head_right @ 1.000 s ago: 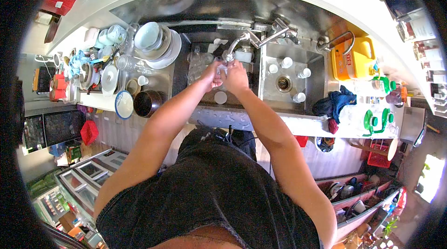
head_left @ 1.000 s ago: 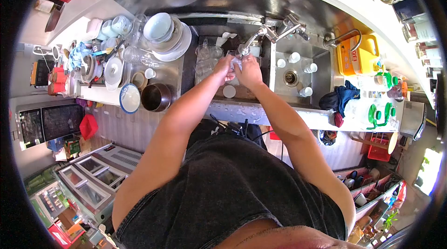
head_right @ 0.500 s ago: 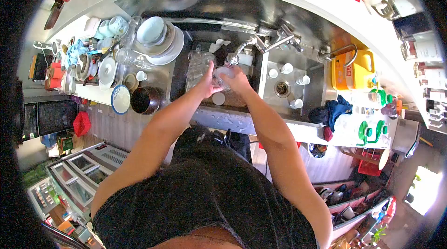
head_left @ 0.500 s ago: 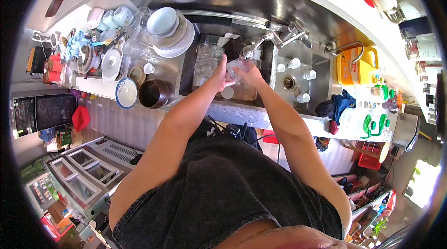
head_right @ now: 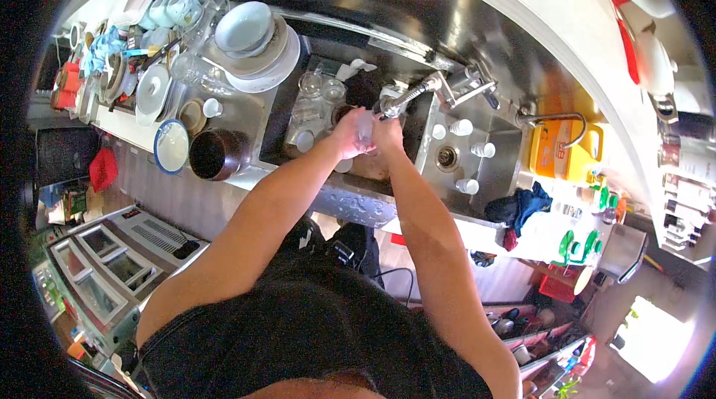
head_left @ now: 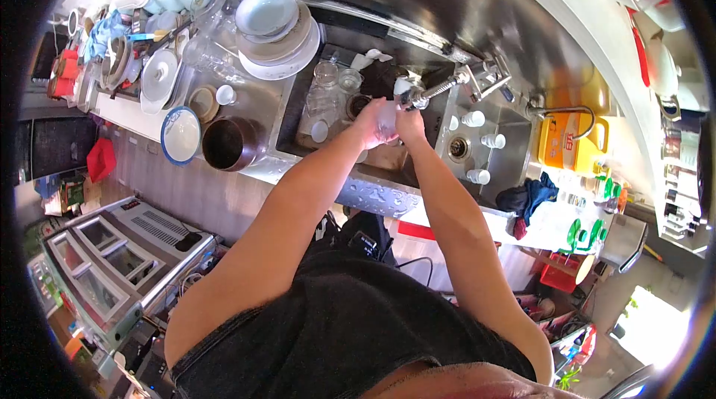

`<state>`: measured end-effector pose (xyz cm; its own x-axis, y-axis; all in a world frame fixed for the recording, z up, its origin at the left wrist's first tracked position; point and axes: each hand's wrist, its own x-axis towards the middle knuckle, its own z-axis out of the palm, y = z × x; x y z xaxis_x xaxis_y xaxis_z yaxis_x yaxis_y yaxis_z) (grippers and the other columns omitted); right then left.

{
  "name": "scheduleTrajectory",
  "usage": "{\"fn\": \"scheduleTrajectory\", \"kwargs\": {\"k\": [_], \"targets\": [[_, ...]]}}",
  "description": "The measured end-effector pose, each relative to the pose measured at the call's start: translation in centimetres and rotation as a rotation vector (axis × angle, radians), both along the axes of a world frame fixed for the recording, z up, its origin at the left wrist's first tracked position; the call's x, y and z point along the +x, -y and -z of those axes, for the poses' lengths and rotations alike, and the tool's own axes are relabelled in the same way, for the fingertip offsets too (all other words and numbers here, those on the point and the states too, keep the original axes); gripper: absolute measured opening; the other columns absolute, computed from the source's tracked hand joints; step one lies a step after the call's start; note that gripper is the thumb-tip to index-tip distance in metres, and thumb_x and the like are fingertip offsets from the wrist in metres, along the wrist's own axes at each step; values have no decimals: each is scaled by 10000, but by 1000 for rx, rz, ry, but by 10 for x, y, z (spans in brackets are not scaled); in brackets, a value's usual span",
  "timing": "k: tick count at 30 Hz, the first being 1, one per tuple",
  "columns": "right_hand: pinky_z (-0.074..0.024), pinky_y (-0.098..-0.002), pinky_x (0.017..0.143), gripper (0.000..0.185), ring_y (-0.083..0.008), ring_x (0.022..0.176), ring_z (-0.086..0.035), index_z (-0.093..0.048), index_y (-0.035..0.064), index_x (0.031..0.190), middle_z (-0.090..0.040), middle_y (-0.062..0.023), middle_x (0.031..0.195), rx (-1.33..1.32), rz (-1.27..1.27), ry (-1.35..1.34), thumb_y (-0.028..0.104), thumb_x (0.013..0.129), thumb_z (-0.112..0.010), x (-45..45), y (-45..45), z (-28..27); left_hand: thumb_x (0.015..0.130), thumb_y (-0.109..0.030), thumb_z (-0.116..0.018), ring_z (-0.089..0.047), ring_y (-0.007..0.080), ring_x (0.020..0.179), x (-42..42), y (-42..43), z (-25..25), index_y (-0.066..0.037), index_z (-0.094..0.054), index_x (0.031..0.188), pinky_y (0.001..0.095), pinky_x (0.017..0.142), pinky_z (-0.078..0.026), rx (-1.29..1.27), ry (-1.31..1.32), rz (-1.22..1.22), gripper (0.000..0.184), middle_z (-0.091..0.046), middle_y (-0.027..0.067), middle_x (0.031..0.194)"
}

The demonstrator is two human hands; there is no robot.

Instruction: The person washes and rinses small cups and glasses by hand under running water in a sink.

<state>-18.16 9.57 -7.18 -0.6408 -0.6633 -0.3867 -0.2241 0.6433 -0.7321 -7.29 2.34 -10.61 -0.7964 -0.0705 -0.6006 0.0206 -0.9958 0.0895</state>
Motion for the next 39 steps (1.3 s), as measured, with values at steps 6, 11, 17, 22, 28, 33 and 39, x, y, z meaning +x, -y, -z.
{"fn": "scheduleTrajectory", "kwargs": {"k": [6,11,17,22,28,33,39], "targets": [[-331,-340,1030,837,-317,1304,-365,-283,-68,1387,-347,-256,1408,-225,-45,153,554,864,-481,42,28,30,888,-463,-486,-601,199,875,46,4,-18,-155,-586,1015,393,780,-478,-270,173,-101,348,-636,39,962],[-220,-370,1111,651,-366,1356,-256,-209,-25,1428,-245,-239,1466,-282,-137,167,402,958,-354,77,39,1,903,-419,-488,-626,201,885,85,27,-16,-153,-571,1068,409,792,-484,-326,57,-191,324,-635,35,979],[-159,-440,1132,577,-421,1362,-192,-229,-93,1392,-241,-298,1440,-221,-352,-454,280,957,-295,89,63,-71,898,-419,-481,-581,192,1007,74,23,-68,-163,-552,1135,409,840,-447,-981,-143,-270,356,-618,36,1075],[-139,-427,1143,575,-427,1350,-220,-267,-136,1356,-278,-320,1412,-218,-381,-598,266,944,-271,100,59,-76,920,-436,-389,-566,210,1017,79,23,-53,-139,-553,1159,430,848,-431,-74,-221,-402,416,-621,44,1084],[-180,-441,1132,581,-420,1344,-243,-286,-138,1347,-280,-314,1413,-252,-338,-583,285,949,-291,106,62,-100,910,-395,-441,-574,210,997,75,28,-69,-120,-545,1176,413,844,-454,-272,-207,-484,397,-606,41,1116],[-200,-450,1126,552,-413,1326,-296,-345,-157,1300,-343,-322,1374,-276,-368,-719,231,906,-346,99,60,-72,948,-384,-333,-538,222,1069,72,20,-68,-101,-503,1246,428,925,-411,-135,-284,-458,445,-558,77,1225],[-159,-420,1148,540,-344,1372,-230,-322,-114,1341,-281,-268,1436,55,-662,-733,234,927,-332,86,82,-72,897,-477,-432,-543,226,1043,77,38,-76,-111,-561,1125,421,814,-461,-281,-82,-321,450,-602,68,1130]]}}
